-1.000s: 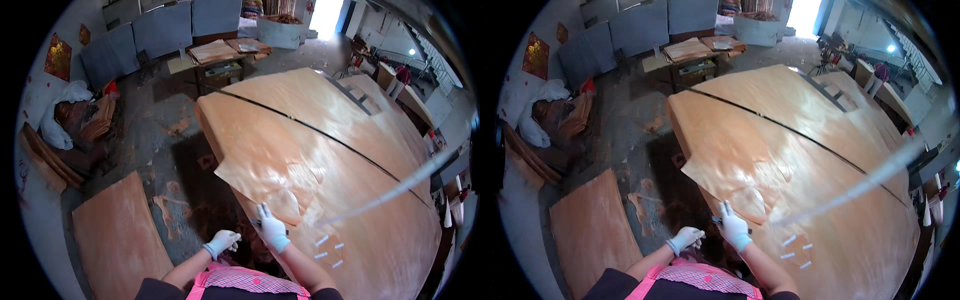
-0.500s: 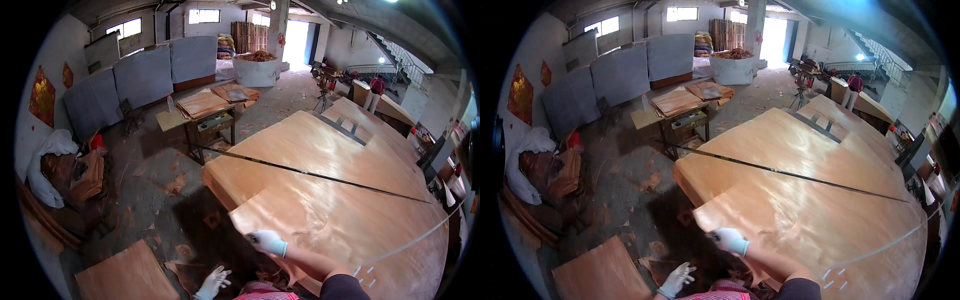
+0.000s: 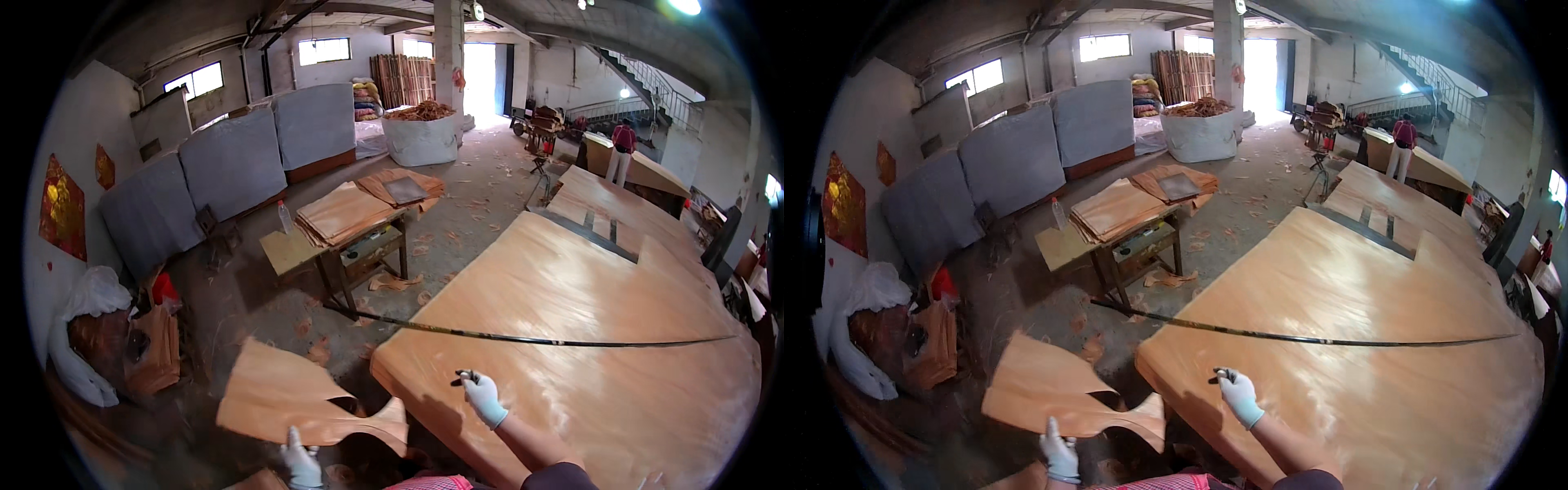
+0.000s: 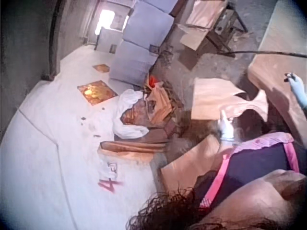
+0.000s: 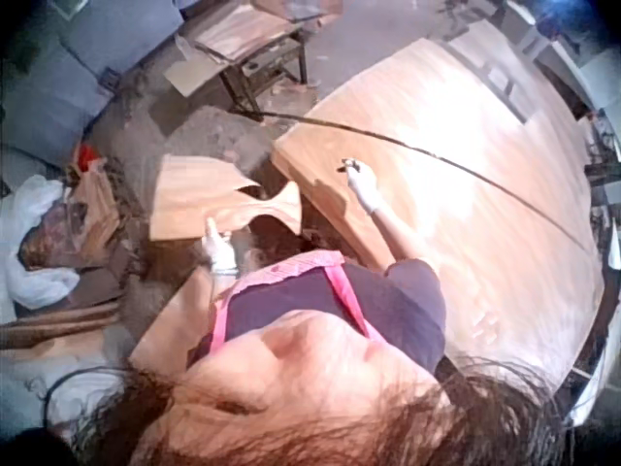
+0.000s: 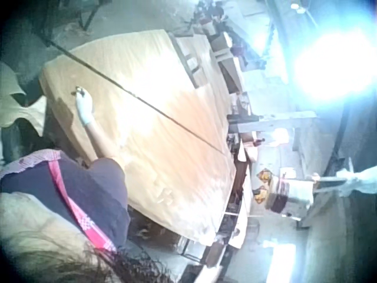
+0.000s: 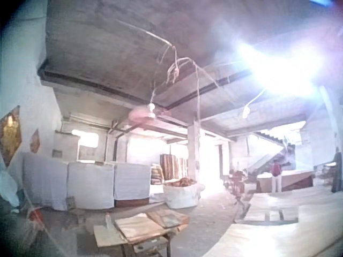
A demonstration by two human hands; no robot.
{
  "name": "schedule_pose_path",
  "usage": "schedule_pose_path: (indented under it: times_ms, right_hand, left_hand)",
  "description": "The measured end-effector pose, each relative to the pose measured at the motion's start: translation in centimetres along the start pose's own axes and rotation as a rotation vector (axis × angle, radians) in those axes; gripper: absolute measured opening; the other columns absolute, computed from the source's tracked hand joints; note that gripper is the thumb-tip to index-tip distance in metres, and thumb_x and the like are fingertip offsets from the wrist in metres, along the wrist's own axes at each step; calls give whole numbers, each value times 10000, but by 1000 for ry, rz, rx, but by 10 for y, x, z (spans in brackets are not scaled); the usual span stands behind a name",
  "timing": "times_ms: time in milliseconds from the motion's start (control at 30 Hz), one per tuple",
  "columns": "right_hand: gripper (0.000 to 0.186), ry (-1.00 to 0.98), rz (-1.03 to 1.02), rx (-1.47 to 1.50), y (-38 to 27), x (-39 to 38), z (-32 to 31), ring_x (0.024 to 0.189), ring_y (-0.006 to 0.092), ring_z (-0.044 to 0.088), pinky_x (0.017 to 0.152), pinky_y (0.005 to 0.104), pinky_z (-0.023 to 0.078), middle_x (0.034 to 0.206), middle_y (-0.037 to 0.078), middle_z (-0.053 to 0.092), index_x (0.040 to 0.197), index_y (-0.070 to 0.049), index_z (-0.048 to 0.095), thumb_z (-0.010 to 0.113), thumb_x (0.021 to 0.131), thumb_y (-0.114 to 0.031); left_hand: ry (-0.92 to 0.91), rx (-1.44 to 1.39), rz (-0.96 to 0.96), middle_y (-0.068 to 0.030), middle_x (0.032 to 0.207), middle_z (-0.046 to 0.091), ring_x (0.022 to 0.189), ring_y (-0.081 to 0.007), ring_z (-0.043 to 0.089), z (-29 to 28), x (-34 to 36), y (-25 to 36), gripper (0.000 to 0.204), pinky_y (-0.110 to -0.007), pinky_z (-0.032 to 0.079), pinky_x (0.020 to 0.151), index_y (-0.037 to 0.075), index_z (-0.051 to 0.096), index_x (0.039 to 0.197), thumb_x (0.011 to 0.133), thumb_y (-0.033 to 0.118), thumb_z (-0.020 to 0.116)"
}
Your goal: The person measures, marks, and cuts thin wood veneer sheets on a large workshop table using a measuring tape and a hand cutter, then moves the sheets to a different stack.
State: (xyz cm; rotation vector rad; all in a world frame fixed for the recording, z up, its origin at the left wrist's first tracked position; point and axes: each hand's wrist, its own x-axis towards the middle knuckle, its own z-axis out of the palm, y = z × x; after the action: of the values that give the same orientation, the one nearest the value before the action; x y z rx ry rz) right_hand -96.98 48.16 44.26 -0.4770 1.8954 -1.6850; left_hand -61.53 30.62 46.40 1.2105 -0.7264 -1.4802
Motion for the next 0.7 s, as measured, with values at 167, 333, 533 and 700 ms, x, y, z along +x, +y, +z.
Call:
schedule_pose_path:
  times_ms: [167, 333, 533, 700]
  right_hand:
    - [372, -226, 107, -43, 25, 64, 85, 516, 49, 455, 478, 206, 397, 996, 36, 728, 1319, -83, 547, 536, 958, -170]
    - [564, -237, 168, -117, -4, 123, 196, 539, 70, 488, 480, 218, 414, 994, 8, 685, 1470, -249, 392, 548, 943, -117]
    - [611, -23, 430, 422, -8, 191, 279, 559, 140, 544, 457, 265, 419, 794, 70, 641, 1496, -284, 287, 499, 951, -105]
    - [306, 324, 435, 725, 25, 269, 295, 656, 182, 604, 472, 300, 456, 819, 59, 598, 1247, -180, 486, 473, 953, -95]
  left_hand:
    - [162, -62, 63, -108, 1050, 630, 887, -227, 601, 5, 79, 60, 364, -298, 465, 691, 64, 552, 1193, 920, 292, 629]
    - [10, 784, 522, -274, 1270, 552, 1145, -438, 531, -23, 190, 70, 673, -470, 442, 965, -13, 419, 1389, 808, 112, 735]
    - [-136, 447, 197, -280, 1290, 524, 1157, -409, 529, 69, 308, 117, 578, -483, 475, 918, -3, 406, 1397, 907, 205, 631]
    - [-214, 58, 8, -3, 954, 621, 730, -98, 590, 167, 406, 135, 243, -211, 429, 525, 141, 551, 1117, 940, 293, 619]
